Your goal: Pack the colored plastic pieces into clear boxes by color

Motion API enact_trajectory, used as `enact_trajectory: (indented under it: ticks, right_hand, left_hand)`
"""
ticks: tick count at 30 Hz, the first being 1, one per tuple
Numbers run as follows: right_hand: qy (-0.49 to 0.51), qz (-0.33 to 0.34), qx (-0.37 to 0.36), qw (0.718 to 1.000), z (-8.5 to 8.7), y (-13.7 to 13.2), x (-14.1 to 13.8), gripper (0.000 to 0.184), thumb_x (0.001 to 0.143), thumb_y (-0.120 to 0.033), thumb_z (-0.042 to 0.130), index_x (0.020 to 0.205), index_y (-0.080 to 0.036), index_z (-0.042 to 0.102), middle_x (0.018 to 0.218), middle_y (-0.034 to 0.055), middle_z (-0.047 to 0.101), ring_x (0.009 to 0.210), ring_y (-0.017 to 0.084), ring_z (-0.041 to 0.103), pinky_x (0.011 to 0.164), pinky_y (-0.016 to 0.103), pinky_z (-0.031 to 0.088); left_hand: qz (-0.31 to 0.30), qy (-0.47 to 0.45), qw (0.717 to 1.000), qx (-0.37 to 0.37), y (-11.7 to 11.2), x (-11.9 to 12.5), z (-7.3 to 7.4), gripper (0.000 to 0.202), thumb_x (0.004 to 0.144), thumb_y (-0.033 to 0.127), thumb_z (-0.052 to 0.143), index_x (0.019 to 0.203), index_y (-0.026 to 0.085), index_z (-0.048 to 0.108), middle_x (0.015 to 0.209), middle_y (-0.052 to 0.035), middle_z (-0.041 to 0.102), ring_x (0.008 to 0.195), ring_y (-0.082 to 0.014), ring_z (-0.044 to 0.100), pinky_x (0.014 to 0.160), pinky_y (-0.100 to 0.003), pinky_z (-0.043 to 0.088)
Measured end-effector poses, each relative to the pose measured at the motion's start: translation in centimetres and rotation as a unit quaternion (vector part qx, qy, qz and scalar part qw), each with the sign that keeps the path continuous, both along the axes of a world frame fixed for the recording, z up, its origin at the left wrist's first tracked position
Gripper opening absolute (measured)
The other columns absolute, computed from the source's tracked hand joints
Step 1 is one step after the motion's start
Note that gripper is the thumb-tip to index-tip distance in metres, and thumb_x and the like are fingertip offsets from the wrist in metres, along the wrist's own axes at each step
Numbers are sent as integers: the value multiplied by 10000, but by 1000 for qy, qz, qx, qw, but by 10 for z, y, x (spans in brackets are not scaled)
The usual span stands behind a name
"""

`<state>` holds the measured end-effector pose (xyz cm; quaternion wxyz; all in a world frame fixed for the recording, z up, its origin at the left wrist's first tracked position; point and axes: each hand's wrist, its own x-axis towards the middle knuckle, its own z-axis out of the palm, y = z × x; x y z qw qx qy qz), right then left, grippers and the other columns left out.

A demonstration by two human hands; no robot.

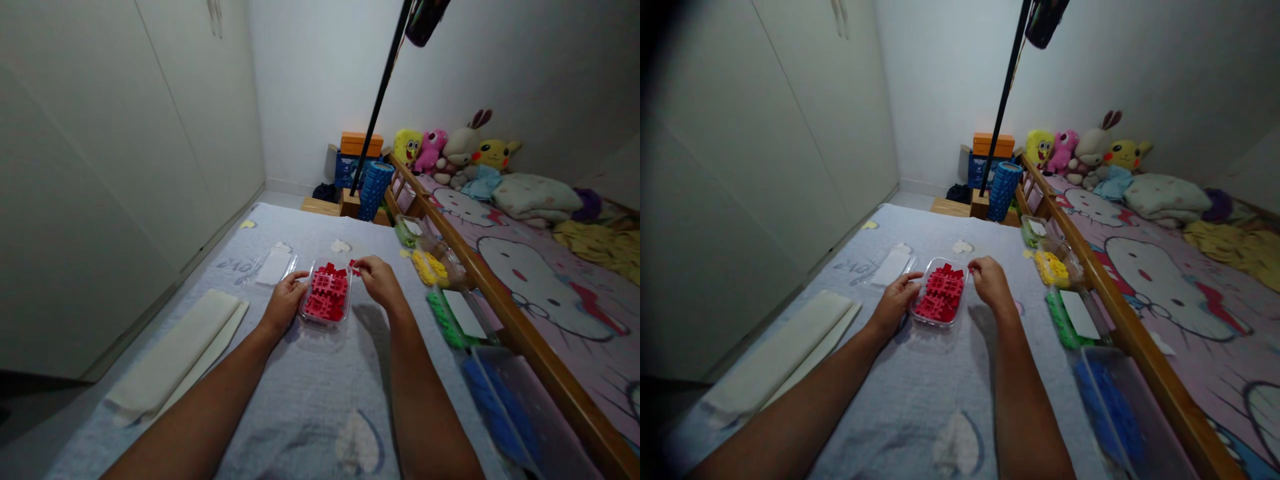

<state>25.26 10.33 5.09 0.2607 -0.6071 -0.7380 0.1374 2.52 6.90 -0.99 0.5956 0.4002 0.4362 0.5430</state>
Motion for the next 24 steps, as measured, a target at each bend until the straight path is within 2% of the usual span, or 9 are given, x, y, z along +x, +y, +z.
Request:
enact_trajectory:
  ticks: [3, 7, 11, 15, 19, 24]
  right_hand:
    - [-24, -76, -14, 997, -20, 9, 19, 285, 840, -75, 494, 955, -154, 743, 981, 93, 693, 930, 185, 607, 880, 272, 422]
    - [-70, -87, -44, 993, -46, 13, 19, 343, 834, -91, 521, 1112, -134, 717, 1053, 127, 666, 970, 201, 591, 899, 271, 404]
    - [-112, -106, -51, 987, -61, 13, 11, 427, 849, -192, 580, 1269, -174, 656, 1136, 144, 621, 1051, 233, 564, 940, 292, 387]
    - [-106, -104, -62, 987, -64, 15, 11, 302, 870, -210, 561, 1129, -181, 715, 1050, 130, 639, 991, 224, 568, 910, 299, 392]
    - [-40, -90, -71, 993, -62, 17, 19, 218, 827, -172, 571, 972, -167, 734, 915, 77, 654, 893, 194, 575, 841, 278, 405]
    - [78, -85, -18, 993, -43, 14, 25, 171, 778, -211, 611, 901, -173, 724, 838, 26, 608, 780, 167, 554, 758, 278, 424]
  left_hand:
    - [-4, 11, 1000, 1, 2, -1, -5, 455, 738, 406, 728, 1097, 146, 627, 541, 100, 456, 461, -71, 411, 473, -186, 310]
    - [-8, 13, 1000, 4, 5, -3, -10, 468, 744, 424, 727, 1110, 150, 624, 557, 90, 482, 480, -75, 431, 481, -185, 310]
    - [-5, 6, 1000, 0, 4, -2, -8, 474, 727, 426, 738, 1098, 152, 629, 544, 100, 458, 465, -71, 412, 479, -186, 306]
    - [2, 4, 1000, -5, 3, -1, -5, 490, 709, 419, 745, 1096, 143, 629, 535, 101, 456, 453, -68, 399, 471, -185, 296]
    - [4, 4, 1000, -1, 3, -1, -6, 494, 699, 424, 744, 1089, 141, 634, 535, 98, 471, 447, -68, 411, 464, -185, 304]
    - [3, 0, 1000, -11, 1, 0, -1, 508, 680, 430, 744, 1087, 147, 634, 557, 85, 528, 471, -85, 472, 472, -188, 332]
